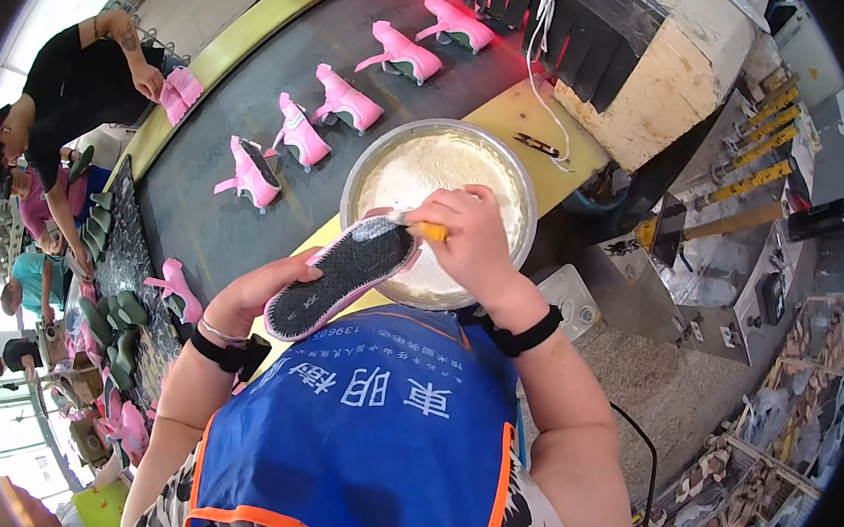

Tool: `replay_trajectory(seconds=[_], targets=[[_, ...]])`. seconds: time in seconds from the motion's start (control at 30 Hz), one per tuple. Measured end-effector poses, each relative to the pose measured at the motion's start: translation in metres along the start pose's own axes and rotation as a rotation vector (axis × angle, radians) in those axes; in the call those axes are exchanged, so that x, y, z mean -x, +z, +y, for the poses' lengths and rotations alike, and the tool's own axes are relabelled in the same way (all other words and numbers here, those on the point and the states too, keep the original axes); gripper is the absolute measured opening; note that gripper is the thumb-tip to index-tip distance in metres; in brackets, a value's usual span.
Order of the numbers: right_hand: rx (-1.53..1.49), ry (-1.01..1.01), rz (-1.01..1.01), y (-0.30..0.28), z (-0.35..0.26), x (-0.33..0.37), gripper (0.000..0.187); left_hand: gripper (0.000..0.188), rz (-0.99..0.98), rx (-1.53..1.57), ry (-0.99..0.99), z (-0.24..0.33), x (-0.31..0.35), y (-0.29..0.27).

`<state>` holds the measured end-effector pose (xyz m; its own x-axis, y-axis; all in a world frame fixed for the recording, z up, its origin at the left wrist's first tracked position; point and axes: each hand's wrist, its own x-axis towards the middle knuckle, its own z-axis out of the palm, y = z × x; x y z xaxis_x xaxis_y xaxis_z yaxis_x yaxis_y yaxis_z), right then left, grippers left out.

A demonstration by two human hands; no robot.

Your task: Applying glue or coating to the soles of sneakers using a brush on an assembly line.

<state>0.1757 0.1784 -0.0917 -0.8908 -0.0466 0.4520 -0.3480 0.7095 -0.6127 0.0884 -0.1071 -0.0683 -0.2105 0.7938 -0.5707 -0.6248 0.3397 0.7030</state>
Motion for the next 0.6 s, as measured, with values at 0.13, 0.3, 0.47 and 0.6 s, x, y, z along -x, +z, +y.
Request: replay_trajectory(seconds=[0.13,0.3,0.47,0.6], targets=[[-0.028,0.047,0.073,-0.004,-0.003,0.000,0.011,0.065,0.027,0.084,-0.027,-0.009,0.006,-0.005],[-0.253,-0.010,0.043,0.008,-0.013,-0.008,0.012,0.061,-0.022,0.120,-0.005,-0.010,0.012,-0.009],[-0.327,0.310,0.039,0.010,-0.007,-0.009,0.012,0.064,0.029,0.095,0.026,-0.014,0.021,-0.013],[-0.310,0.268,0.155,0.018,-0.010,-0.012,0.010,0.067,0.002,0.097,0.121,-0.018,0.024,-0.013]])
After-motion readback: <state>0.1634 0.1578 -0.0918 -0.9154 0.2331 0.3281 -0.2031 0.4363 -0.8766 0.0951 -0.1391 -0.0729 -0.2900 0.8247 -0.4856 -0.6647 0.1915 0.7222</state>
